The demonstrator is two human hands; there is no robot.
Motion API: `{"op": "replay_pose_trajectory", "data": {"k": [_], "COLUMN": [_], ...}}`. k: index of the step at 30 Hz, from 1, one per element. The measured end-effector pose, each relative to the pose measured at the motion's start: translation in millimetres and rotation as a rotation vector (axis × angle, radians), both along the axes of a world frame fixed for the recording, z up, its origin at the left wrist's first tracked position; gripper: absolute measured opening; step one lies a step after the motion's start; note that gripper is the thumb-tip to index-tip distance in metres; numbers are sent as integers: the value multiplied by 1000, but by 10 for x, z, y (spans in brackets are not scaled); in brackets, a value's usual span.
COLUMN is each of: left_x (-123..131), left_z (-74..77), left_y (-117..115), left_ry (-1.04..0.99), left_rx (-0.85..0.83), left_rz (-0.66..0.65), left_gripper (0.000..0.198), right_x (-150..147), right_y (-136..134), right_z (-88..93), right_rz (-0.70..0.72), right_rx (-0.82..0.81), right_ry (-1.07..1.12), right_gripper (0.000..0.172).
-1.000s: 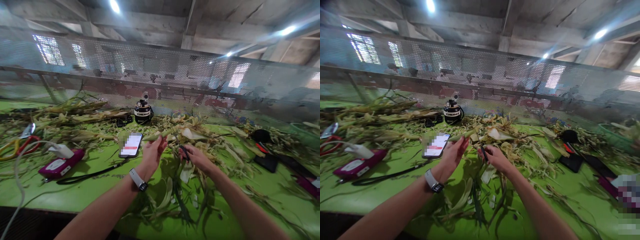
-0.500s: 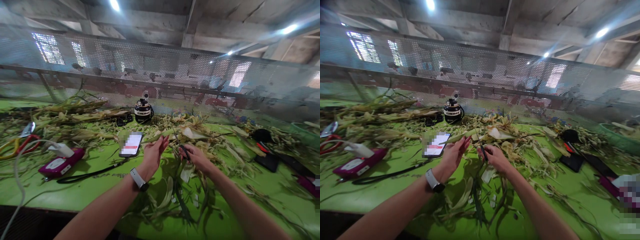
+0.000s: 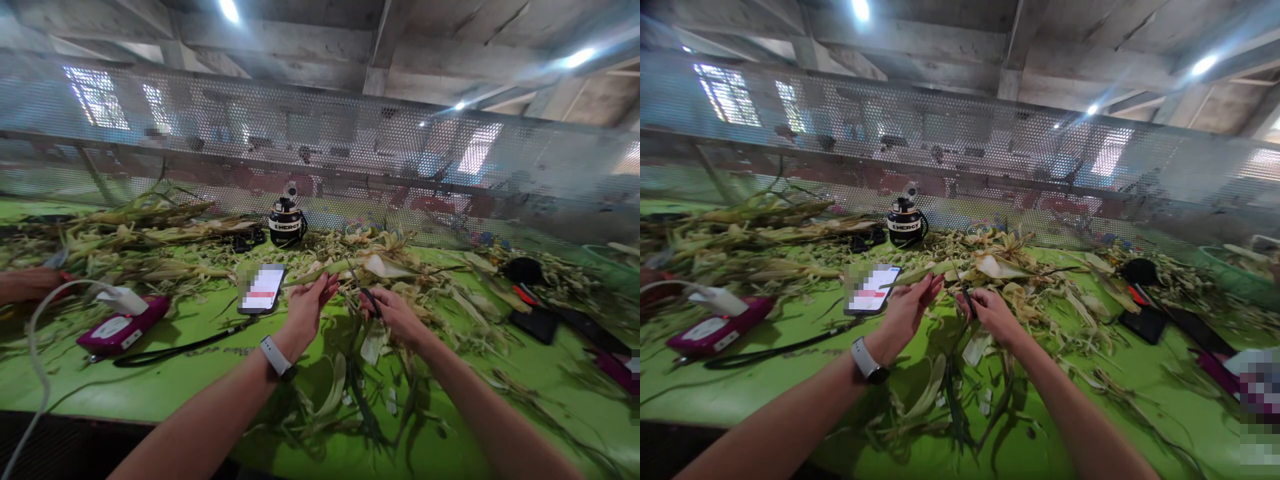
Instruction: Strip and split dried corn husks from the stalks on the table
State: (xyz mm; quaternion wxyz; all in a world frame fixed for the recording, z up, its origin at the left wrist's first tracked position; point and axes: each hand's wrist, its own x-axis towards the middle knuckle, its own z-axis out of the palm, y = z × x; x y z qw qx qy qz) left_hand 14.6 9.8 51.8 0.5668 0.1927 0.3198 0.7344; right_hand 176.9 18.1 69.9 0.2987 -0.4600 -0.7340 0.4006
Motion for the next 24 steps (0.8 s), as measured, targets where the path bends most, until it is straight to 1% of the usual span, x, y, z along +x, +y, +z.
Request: {"op": "replay_pose_trajectory", "data": {"k": [5,11,19,24], "left_x": [0,-8,-3,-12], "left_z": [-13,-12,-30,-47], "left_y": [9,18,31,47], "left_ry": [4,-6,-17,8], "left_rx": [-8,-4,18,8], "left_rz": [-11,6,2,10], "left_gripper": [8,14,18,21], "right_x": [-21,-50,-66,-61], "right_y": [-11,-23,-32,-27], "right_z": [15,42,24,-7], "right_rz": [-17,-58,-95,-85], "right_rx": [1,-21,-11,10], "right_ry": [9,9,37,45], "right_gripper": [52,54,51,49]}}
